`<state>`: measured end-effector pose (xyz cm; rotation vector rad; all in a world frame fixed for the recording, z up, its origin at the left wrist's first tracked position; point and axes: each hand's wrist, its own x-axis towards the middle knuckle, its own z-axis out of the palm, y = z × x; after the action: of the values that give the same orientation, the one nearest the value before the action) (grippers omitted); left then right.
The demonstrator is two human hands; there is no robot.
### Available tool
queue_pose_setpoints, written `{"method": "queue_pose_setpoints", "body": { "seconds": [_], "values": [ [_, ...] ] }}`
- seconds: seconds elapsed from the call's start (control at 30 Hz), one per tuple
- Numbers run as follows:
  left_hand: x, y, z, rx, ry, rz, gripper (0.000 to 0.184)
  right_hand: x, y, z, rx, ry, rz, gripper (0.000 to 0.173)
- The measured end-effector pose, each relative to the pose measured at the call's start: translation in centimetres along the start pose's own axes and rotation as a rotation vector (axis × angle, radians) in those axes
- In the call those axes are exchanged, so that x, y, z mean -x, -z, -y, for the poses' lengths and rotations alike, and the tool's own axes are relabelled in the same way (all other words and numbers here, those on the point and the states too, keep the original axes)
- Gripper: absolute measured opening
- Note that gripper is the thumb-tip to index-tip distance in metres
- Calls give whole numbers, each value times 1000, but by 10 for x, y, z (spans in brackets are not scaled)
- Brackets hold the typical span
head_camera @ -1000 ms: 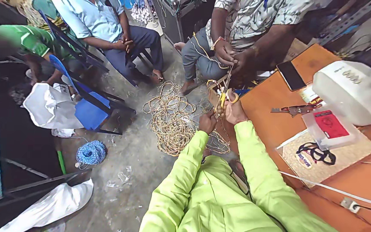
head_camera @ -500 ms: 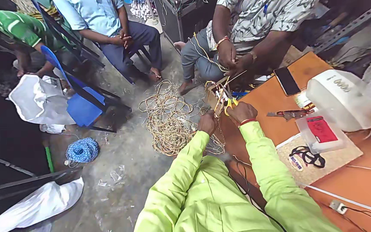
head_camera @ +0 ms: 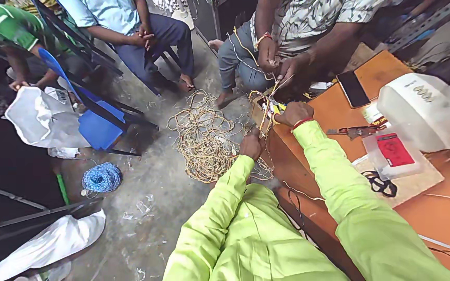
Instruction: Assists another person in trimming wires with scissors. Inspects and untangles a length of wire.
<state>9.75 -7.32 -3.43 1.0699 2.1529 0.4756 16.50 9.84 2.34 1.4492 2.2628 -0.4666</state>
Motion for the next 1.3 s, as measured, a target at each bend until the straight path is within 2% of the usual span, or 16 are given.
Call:
{"method": "queue_pose_setpoints", "body": {
  "seconds": [0.17,0.37,0.47,0.57,0.63,0.77,0.9,0.97,1.13,1.3],
  "values": [
    [4,0,6,5,40,13,39,-3,7,8,45,30,61,66],
    [2,-8,8,9,16,-15,35,-5,6,11,91,46,42,63],
    [1,-3,5,-26,51,34,37,-8,8,15,171,115,68,57],
    [4,-4,10,-17,53,39,37,-7,14,10,222,200,78,42],
    [5,-3,14,0,49,26,37,-7,20,2,221,207,97,41],
    [4,-7,14,13,49,17,35,-20,15,-22,194,203,130,47],
    [4,-8,5,-19,8,14,39,-4,19,-12,185,120,123,69],
    [3,-7,3,-48,0,17,39,-3,21,-6,221,119,103,73],
    [2,-8,5,-67,34,19,42,-21,23,6,283,156,85,77],
    [1,-8,2,-43,19,22,34,-25,19,11,312,177,83,76]
  ]
}}
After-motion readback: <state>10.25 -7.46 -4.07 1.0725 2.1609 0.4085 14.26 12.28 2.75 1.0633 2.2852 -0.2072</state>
